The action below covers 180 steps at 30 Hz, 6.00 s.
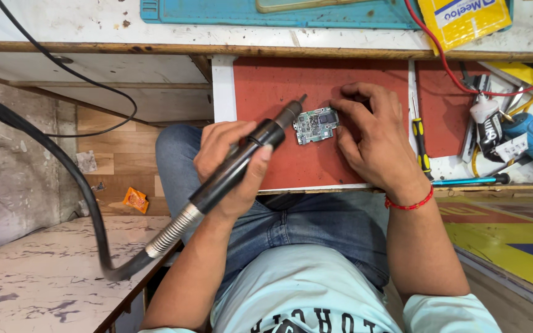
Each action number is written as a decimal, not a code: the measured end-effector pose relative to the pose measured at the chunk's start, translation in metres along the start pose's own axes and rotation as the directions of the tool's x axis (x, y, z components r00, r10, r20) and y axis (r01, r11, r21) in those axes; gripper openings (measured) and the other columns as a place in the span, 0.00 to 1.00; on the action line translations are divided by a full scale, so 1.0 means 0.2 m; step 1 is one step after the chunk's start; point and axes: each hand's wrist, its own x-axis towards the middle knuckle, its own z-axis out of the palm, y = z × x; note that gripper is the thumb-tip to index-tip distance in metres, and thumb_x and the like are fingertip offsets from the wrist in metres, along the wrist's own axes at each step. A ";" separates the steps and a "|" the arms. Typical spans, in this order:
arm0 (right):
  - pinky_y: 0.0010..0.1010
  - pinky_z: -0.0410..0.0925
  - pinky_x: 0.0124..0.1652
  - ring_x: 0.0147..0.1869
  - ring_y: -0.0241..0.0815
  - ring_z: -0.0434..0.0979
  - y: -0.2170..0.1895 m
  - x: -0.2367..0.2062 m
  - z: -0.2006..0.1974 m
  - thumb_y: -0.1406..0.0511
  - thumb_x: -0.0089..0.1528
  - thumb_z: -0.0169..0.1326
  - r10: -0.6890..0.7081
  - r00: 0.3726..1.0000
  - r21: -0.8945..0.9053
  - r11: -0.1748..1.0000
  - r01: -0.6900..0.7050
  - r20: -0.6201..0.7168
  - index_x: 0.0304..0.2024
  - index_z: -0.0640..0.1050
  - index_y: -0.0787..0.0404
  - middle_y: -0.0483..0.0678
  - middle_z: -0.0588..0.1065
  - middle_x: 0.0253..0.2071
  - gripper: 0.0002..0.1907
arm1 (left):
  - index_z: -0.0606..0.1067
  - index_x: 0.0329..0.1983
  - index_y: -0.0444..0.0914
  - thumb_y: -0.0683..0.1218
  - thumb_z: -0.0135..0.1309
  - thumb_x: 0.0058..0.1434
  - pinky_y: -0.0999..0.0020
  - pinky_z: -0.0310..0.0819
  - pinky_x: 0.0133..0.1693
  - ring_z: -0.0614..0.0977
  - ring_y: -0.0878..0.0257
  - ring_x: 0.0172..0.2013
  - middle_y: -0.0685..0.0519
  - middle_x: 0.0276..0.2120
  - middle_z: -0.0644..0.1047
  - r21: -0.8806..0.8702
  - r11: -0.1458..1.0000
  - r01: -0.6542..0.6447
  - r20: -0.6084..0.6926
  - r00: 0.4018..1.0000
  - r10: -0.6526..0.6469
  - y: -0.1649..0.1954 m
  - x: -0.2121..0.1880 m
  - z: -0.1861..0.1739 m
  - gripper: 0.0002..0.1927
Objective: The person holds a small circuit board steady on a red mat with one hand while directing a hot air gun at the board with the other, repositioning the board and continuing to apply hot air across its surface throughout the clip.
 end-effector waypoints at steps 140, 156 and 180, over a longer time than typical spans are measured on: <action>0.46 0.64 0.61 0.64 0.60 0.67 -0.01 0.03 -0.03 0.71 0.56 0.59 0.044 0.999 0.039 0.998 -0.044 -0.008 0.54 0.77 0.62 0.56 0.69 0.60 0.22 | 0.78 0.45 0.35 0.52 0.61 0.63 0.59 0.77 0.51 0.82 0.52 0.44 0.47 0.39 0.81 0.042 0.999 0.005 -0.083 0.997 -0.002 0.03 0.01 0.01 0.16; 0.46 0.64 0.61 0.64 0.60 0.67 -0.02 0.03 -0.04 0.71 0.57 0.59 0.051 0.999 0.041 0.998 -0.050 -0.007 0.54 0.77 0.62 0.56 0.69 0.60 0.22 | 0.78 0.43 0.34 0.51 0.60 0.61 0.58 0.77 0.50 0.81 0.53 0.43 0.46 0.38 0.81 -0.003 0.998 -0.066 -0.057 0.996 0.066 0.03 0.01 0.01 0.16; 0.47 0.64 0.62 0.63 0.61 0.67 -0.01 0.04 0.00 0.71 0.58 0.59 0.017 1.000 0.018 1.000 -0.016 -0.010 0.55 0.77 0.62 0.56 0.69 0.62 0.22 | 0.79 0.43 0.34 0.49 0.62 0.59 0.61 0.76 0.50 0.81 0.52 0.43 0.47 0.39 0.82 -0.017 0.999 -0.047 -0.032 0.998 0.047 0.04 0.03 -0.03 0.15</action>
